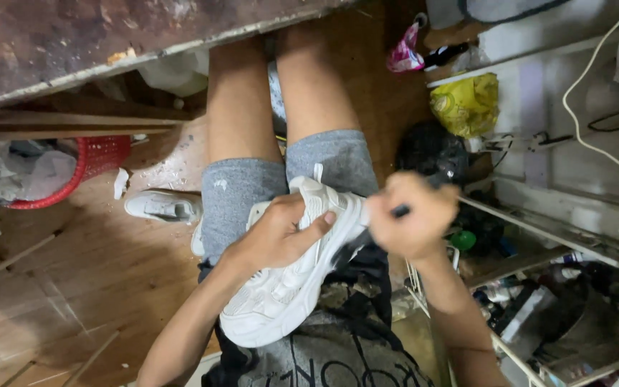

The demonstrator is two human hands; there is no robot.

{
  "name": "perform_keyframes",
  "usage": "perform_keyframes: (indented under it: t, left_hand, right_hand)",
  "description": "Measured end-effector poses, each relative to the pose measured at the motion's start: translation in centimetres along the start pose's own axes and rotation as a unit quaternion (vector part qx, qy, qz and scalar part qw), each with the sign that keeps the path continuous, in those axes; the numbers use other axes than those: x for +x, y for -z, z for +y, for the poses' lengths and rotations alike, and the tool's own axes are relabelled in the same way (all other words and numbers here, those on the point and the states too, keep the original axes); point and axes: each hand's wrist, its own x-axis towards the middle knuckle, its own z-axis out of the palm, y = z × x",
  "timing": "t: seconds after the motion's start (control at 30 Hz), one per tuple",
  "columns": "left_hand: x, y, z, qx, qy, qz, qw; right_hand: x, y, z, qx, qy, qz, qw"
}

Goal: The person scrubs a white sneaker using a brush and soapy water. They repeatedly dip the brush into a blue bowl of water and an orange bowl of soapy solution while holding the shoe on their lap. The person scrubs the upper, sides, and sole of the shoe with the brush.

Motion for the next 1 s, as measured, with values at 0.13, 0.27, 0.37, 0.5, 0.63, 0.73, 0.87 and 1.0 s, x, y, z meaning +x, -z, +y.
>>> perform_keyframes:
  t: [0.13, 0.27, 0.37, 0.5, 0.63, 0.73, 0.87, 1.0]
  left_hand:
    - [0.0, 0.7, -0.9, -0.009, 0.005, 0.009, 1.0]
    - [-0.8, 0.6, -1.1, -0.027, 0.019, 0.005, 0.999]
    - [-0.5, 0.8, -1.3, -0.04, 0.018, 0.01, 0.999]
    - [-0.3, 0.5, -0.7, -0.046, 0.014, 0.007, 0.999]
    - [-0.3, 0.4, -0.3, -0.054, 0.017, 0.009, 0.998]
    - [0.2, 0.3, 0.4, -0.04, 0.005, 0.007, 0.999]
    - [0.3, 0.4, 0.6, -0.064, 0.015, 0.002, 0.998]
    - [-0.4, 0.8, -0.8, -0.088, 0.03, 0.015, 0.996]
  right_hand:
    - [1.8, -0.1, -0.1, -0.027, -0.003, 0.078, 0.997]
    - [2.3, -0.7, -1.1, 0.077, -0.038, 0.069, 0.994]
    - [2.1, -1.3, -2.1, 0.099, -0.036, 0.068, 0.992]
    - [2.5, -0.4, 0.8, -0.002, -0.026, 0.071, 0.997]
    - [1.6, -0.6, -1.2, 0.059, -0.035, 0.068, 0.995]
    - [2.2, 0.1, -0.3, -0.001, -0.012, 0.057, 0.998]
    - [1.3, -1.0, -2.4, 0.078, 0.002, 0.035, 0.996]
    - [2.1, -0.6, 0.8, 0.081, 0.006, 0.069, 0.994]
